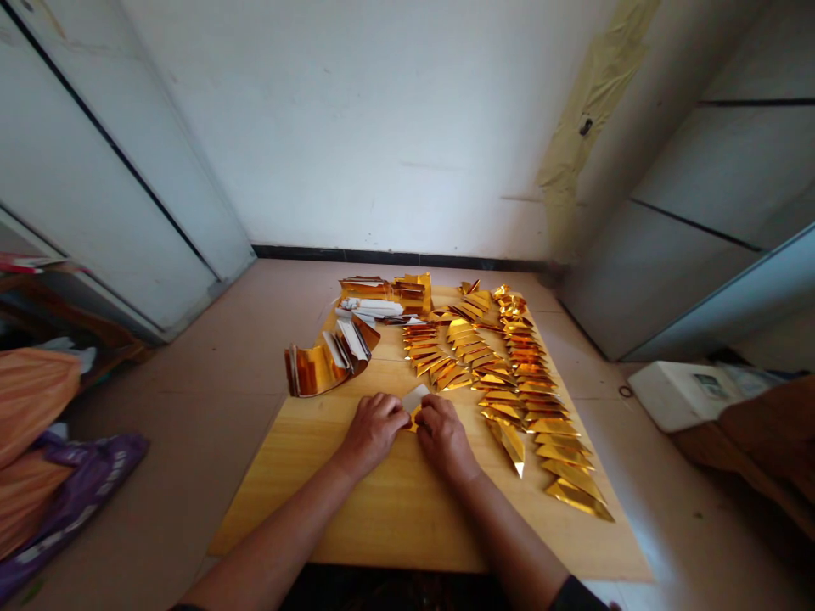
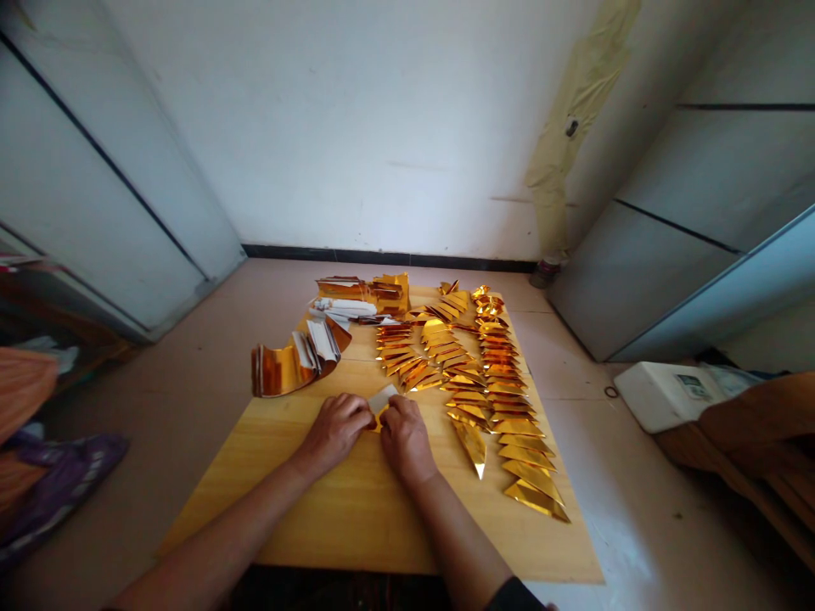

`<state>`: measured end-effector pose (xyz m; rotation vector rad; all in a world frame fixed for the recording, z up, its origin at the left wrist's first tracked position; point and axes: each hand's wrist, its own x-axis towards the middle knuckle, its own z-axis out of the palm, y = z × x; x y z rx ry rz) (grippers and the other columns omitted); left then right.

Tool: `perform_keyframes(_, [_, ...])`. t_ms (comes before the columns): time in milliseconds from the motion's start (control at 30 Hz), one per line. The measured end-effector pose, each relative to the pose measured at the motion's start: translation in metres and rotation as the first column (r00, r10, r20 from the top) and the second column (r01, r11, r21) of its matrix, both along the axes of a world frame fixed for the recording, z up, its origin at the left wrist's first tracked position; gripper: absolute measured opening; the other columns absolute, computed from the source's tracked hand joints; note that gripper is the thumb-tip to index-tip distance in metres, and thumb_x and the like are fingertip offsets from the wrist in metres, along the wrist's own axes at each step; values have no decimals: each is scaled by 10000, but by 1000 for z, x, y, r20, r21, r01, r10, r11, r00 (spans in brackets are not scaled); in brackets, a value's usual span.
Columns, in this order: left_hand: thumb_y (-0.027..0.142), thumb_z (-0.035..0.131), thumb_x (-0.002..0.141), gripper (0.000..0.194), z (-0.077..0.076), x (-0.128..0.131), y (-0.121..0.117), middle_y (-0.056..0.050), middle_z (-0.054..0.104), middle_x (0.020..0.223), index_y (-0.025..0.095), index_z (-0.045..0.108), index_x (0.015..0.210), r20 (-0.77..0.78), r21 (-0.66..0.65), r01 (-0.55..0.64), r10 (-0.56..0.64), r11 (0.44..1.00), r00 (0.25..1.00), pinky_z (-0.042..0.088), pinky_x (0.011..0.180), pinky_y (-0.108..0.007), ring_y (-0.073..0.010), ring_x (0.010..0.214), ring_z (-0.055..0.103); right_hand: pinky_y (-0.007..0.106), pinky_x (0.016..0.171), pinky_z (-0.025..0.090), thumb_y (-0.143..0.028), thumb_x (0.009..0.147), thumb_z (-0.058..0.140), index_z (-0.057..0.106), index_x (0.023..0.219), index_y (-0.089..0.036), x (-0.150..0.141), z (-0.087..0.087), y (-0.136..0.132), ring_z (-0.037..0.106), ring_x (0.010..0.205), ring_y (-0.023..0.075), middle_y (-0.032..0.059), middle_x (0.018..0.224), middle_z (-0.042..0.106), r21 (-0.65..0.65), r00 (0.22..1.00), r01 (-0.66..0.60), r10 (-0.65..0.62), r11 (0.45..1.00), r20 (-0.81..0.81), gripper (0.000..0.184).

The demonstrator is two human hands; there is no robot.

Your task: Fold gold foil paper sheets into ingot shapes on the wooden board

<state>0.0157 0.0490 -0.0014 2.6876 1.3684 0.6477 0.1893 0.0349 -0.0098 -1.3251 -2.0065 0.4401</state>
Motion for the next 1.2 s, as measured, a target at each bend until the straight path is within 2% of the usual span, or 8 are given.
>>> perform_keyframes(167, [217, 556, 872, 89, 3, -18, 7, 2, 654, 933, 224, 621, 811, -44, 82, 101, -97, 992, 994, 327, 755, -340, -175, 918, 522, 277, 725, 397, -137, 845, 551, 648, 860, -222, -14, 10, -15, 506, 850, 177, 42, 930, 622, 25, 965, -39, 31, 999, 261, 130])
perform_keyframes(300, [170, 507, 880, 142, 9, -24, 1, -18, 676, 982, 206, 633, 825, -65, 101, 96, -90, 990, 994, 349, 794, -362, -194, 984, 535, 283, 659, 349, -176, 859, 564, 640, 875, -235, -24, 12, -22, 510, 805, 174, 23, 876, 644, 9, 920, -69, 60, 998, 387, 97])
perform_keyframes(400, [127, 490, 851, 182, 10, -22, -12, -47, 670, 1046, 201, 641, 920, -69, 67, 32, -27, 997, 997, 367, 860, -385, -201, 1011, 549, 283, 662, 336, -196, 859, 573, 635, 849, -233, -23, 13, -21, 514, 811, 166, 10, 880, 655, -12, 920, -93, 90, 996, 383, 72])
perform_keyframes(567, [170, 476, 870, 183, 3, -19, -26, -59, 647, 1154, 212, 624, 970, -40, 57, -71, 74, 996, 996, 341, 968, -429, -210, 1104, 549, 271, 740, 349, -186, 852, 580, 640, 891, -230, -5, 12, -16, 513, 885, 158, 6, 965, 653, -1, 931, -203, 193, 979, 308, 84])
perform_keyframes(733, [178, 460, 884, 187, -1, -18, -27, -56, 647, 1170, 211, 614, 987, -35, 79, -85, 88, 993, 996, 333, 1001, -434, -200, 1119, 559, 284, 762, 343, -235, 882, 566, 643, 876, -226, 13, 5, -14, 501, 879, 167, 24, 997, 649, 37, 933, -214, 193, 976, 305, 78])
perform_keyframes(1000, [185, 528, 841, 97, 6, -9, -27, -63, 662, 1130, 200, 617, 878, -60, 80, -113, 118, 990, 991, 323, 1011, -462, -220, 1123, 555, 289, 709, 326, -245, 933, 495, 603, 763, -217, 12, 5, -10, 473, 811, 157, 6, 891, 632, 96, 889, -243, 183, 965, 419, 203])
perform_keyframes(1200, [193, 556, 839, 52, 4, -7, -27, -49, 665, 1112, 207, 602, 859, -67, 95, -133, 140, 987, 988, 306, 1011, -467, -213, 1104, 560, 321, 694, 314, -187, 942, 454, 590, 813, -201, 9, 8, -9, 466, 801, 185, 33, 852, 603, 111, 829, -298, 199, 948, 523, 188])
